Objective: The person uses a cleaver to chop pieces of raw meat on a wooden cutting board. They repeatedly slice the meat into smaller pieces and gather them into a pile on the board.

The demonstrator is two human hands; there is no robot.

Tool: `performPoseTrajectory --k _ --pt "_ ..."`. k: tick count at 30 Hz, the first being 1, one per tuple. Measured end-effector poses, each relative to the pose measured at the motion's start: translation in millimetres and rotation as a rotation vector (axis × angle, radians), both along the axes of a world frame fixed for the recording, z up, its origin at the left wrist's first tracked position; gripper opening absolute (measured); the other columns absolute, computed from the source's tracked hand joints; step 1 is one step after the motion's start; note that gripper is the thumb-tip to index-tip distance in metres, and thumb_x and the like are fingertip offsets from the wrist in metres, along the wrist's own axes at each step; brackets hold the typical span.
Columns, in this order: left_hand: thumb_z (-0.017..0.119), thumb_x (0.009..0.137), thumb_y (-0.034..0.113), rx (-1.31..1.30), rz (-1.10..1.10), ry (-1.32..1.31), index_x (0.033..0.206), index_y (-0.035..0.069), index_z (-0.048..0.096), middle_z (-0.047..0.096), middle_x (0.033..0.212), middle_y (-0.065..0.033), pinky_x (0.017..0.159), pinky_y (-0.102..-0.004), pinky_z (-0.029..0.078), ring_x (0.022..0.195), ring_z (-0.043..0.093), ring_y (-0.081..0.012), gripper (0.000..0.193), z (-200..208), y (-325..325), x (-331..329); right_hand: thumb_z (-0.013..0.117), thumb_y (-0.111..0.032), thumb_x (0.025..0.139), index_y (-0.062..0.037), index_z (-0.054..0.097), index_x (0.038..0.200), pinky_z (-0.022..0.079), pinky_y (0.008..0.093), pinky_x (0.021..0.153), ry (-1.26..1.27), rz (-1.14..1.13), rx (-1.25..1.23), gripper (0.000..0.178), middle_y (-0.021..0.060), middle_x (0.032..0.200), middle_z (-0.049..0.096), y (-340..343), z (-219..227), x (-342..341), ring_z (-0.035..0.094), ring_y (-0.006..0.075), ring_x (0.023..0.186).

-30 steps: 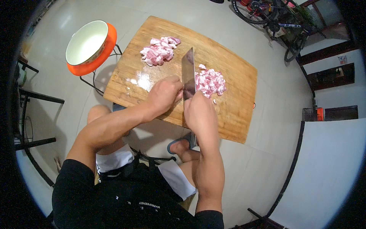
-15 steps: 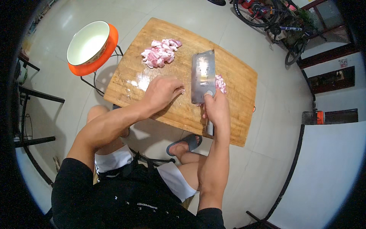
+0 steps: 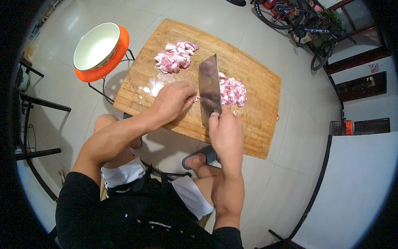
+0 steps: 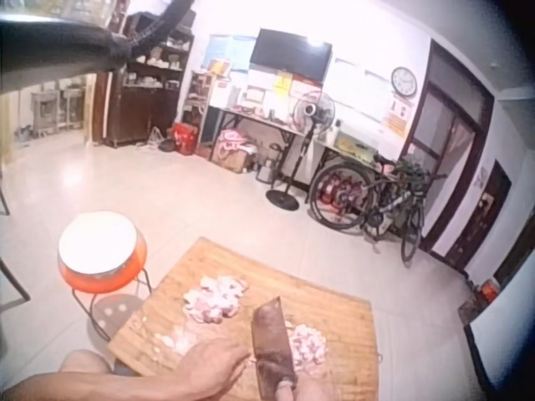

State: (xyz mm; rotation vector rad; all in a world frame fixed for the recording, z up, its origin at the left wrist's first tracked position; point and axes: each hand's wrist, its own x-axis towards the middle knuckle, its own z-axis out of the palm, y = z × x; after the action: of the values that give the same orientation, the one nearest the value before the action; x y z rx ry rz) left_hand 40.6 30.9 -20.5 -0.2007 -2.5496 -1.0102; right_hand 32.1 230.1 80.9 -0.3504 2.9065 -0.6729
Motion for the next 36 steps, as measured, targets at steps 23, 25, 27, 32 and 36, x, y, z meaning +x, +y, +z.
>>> performPoseTrajectory --k 23,25,27,32,36 --pt "0.074 0.086 0.009 -0.075 -0.083 -0.013 0.088 0.003 0.072 0.070 0.091 -0.0186 0.079 -0.0536 0.058 0.090 0.072 -0.0417 0.007 6.2 17.5 11.0 0.055 -0.019 0.100 0.0102 0.067 0.105 0.059 0.0547 0.068 -0.232 -0.010 -0.143 0.031 0.0302 0.084 0.073 -14.4 -31.0 -58.7 0.075 0.0428 0.070" --pt "0.073 0.088 0.010 -0.046 -0.040 0.017 0.087 0.003 0.072 0.070 0.091 -0.0181 0.078 -0.0535 0.058 0.089 0.072 -0.0411 0.008 -1.5 17.1 7.2 0.054 -0.017 0.100 0.0089 0.065 0.104 0.054 0.0438 0.048 -0.337 -0.044 -0.246 0.029 0.0166 0.069 0.067 -5.6 -33.0 -65.1 0.067 0.0246 0.046" --pt "0.074 0.090 0.013 -0.034 0.017 0.016 0.089 0.004 0.072 0.071 0.091 -0.0167 0.078 -0.0522 0.058 0.088 0.072 -0.0402 0.010 -6.2 13.9 1.9 0.055 -0.017 0.100 0.0084 0.065 0.105 0.053 0.0438 0.048 -0.388 -0.045 -0.294 0.028 0.0142 0.067 0.065 7.0 -34.2 -60.4 0.065 0.0246 0.046" --pt "0.076 0.095 0.019 -0.054 0.077 -0.033 0.095 0.005 0.073 0.071 0.090 -0.0143 0.078 -0.0501 0.058 0.089 0.072 -0.0387 0.014 -8.7 3.9 -15.6 0.055 -0.017 0.103 0.0059 0.066 0.105 0.051 0.0422 0.049 -0.369 -0.053 -0.274 0.026 0.0112 0.064 0.061 23.2 -15.4 -44.8 0.063 0.0230 0.047" --pt "0.075 0.096 0.017 -0.037 0.067 -0.073 0.098 0.005 0.074 0.073 0.093 -0.0160 0.078 -0.0504 0.058 0.091 0.072 -0.0393 0.012 -2.2 5.8 -14.7 0.056 -0.019 0.104 0.0057 0.066 0.104 0.053 0.0440 0.053 -0.279 -0.083 -0.216 0.027 0.0152 0.066 0.064 20.8 -7.4 -30.9 0.065 0.0248 0.049"
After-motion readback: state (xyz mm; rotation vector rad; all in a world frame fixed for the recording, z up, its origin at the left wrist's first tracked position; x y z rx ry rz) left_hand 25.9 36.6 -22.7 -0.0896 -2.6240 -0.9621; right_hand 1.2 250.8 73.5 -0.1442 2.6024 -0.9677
